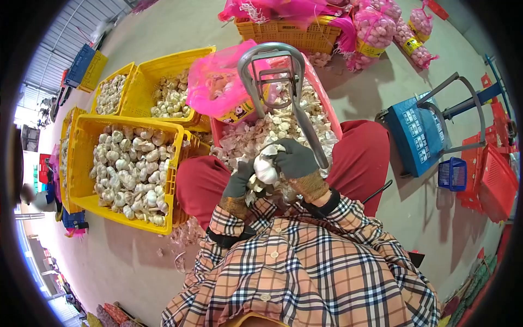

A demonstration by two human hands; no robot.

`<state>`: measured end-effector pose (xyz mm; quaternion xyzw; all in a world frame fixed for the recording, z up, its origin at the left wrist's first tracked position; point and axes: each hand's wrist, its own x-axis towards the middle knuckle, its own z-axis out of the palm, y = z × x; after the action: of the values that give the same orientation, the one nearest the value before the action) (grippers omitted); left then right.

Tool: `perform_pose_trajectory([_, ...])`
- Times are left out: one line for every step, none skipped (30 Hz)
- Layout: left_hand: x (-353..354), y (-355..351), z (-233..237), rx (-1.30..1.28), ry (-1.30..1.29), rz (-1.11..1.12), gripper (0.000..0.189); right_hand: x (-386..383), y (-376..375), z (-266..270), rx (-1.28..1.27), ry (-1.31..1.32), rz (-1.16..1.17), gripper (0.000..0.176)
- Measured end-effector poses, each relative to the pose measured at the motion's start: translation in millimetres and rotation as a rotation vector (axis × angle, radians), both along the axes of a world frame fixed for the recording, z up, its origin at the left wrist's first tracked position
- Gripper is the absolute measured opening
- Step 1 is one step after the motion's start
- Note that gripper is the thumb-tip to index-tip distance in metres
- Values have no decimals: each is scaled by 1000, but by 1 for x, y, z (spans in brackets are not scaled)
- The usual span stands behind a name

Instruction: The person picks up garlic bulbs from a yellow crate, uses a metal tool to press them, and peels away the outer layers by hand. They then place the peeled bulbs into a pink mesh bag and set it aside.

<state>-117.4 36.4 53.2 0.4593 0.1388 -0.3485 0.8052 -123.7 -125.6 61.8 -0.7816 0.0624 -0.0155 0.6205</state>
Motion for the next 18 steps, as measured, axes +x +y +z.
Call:
perform_pose_trajectory([-2,0,-2,-102,-41,-23,52,-1,-2,2,7,5,-1,19])
perform_pose_trajectory([-4,1,-4,-204,-81,-48,50,0,-7,9,-48,-45,183,18])
perform_pose_trajectory([-7,1,-7,-307,-122,-75,49,-1,-12,13,-103,-97,366,17])
perform_pose_trajectory([-7,1,-13,-265,-228,28,52,0,-14,14,370,199,158,20])
perform_pose_trajectory([-5,6,-16,-324,-253,36,57,2,-19,18,373,194,155,20])
perform_pose_trajectory([-4,7,-20,-320,-310,62,61,3,-25,26,385,267,106,23])
perform_pose_trajectory([-2,7,-16,-316,-368,88,66,4,-29,30,398,338,58,25])
perform_pose_trajectory([0,8,-13,-314,-372,86,66,4,-30,30,-12,374,119,29])
perform_pose_trajectory([2,8,-8,-275,-424,77,68,3,-27,31,-10,370,120,29])
perform_pose_trajectory([4,7,-4,-237,-474,68,71,0,-21,35,-352,-43,75,29])
perform_pose_trajectory([5,6,-3,-239,-475,65,71,-2,-16,40,-686,-462,23,30])
perform_pose_trajectory([4,4,-2,-233,-448,65,71,-5,-13,48,-644,-401,69,29])
perform_pose_trajectory([2,1,-2,-228,-421,63,72,-6,-11,46,-649,-400,64,29])
perform_pose_trajectory([-1,-2,-6,-253,-420,31,72,-6,-8,39,-463,-384,138,26])
perform_pose_trajectory([0,-1,-9,-256,-420,25,72,-5,-6,32,-276,-367,210,24])
perform_pose_trajectory([1,-1,-12,-269,-395,7,73,-6,-9,26,-282,-322,207,20])
perform_pose_trajectory([2,0,-16,-280,-370,-11,75,-6,-12,30,-280,-322,204,20])
perform_pose_trajectory([6,3,-20,-227,-400,-16,77,-3,-16,37,-402,-493,67,18])
